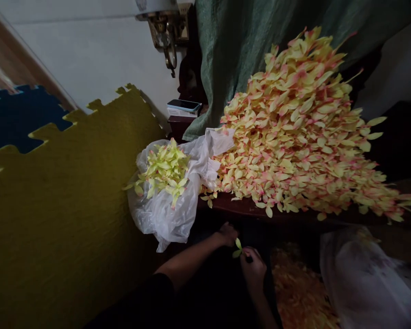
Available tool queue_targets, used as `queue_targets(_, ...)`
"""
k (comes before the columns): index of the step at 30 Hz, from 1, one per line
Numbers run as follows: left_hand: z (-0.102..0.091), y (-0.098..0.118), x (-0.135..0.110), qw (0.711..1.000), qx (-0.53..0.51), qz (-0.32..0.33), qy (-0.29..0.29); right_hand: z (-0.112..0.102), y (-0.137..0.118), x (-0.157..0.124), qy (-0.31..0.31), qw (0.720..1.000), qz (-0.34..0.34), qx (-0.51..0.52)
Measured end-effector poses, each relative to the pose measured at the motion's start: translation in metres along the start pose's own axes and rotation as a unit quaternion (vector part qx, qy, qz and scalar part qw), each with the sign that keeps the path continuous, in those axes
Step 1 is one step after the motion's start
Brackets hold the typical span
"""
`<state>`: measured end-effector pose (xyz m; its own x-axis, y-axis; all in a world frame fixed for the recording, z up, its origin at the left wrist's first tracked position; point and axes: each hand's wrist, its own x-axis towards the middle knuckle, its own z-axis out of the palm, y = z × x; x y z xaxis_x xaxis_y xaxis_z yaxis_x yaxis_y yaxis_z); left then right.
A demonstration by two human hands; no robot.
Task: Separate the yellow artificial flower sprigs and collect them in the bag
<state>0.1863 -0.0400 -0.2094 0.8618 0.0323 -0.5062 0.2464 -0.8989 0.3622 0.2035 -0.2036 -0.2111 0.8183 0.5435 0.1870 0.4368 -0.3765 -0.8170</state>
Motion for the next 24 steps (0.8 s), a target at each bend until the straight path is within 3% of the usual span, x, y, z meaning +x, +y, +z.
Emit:
queue_targets(5,0.004,-0.006,0.003,0.996,-0.079,0.015,0.036,-0.019,-0.002,-0.007,0.064,0.994,0.083,0.026)
queue_targets(10,0.003,-0.008,-0.008,0.971,-0.203,0.005,0.129,-0.049,-0.003,-0.019,0.130,0.972,0.192,0.046)
queue_targets(14,-0.003,0.002,-0.030,0.923,-0.307,-0.021,0.231,-0.074,-0.017,-0.020,0.140,0.957,0.248,0.053)
queue_targets(18,-0.004,0.019,-0.068,0.853,-0.411,-0.052,0.318,-0.093,-0.045,-0.015,0.146,0.945,0.278,0.088)
queue_targets(21,0.003,0.028,-0.099,0.820,-0.479,-0.064,0.307,-0.102,-0.066,-0.011,0.138,0.941,0.280,0.129)
queue_targets(24,0.008,0.031,-0.124,0.815,-0.510,-0.085,0.263,-0.102,-0.079,-0.011,0.085,0.932,0.299,0.187)
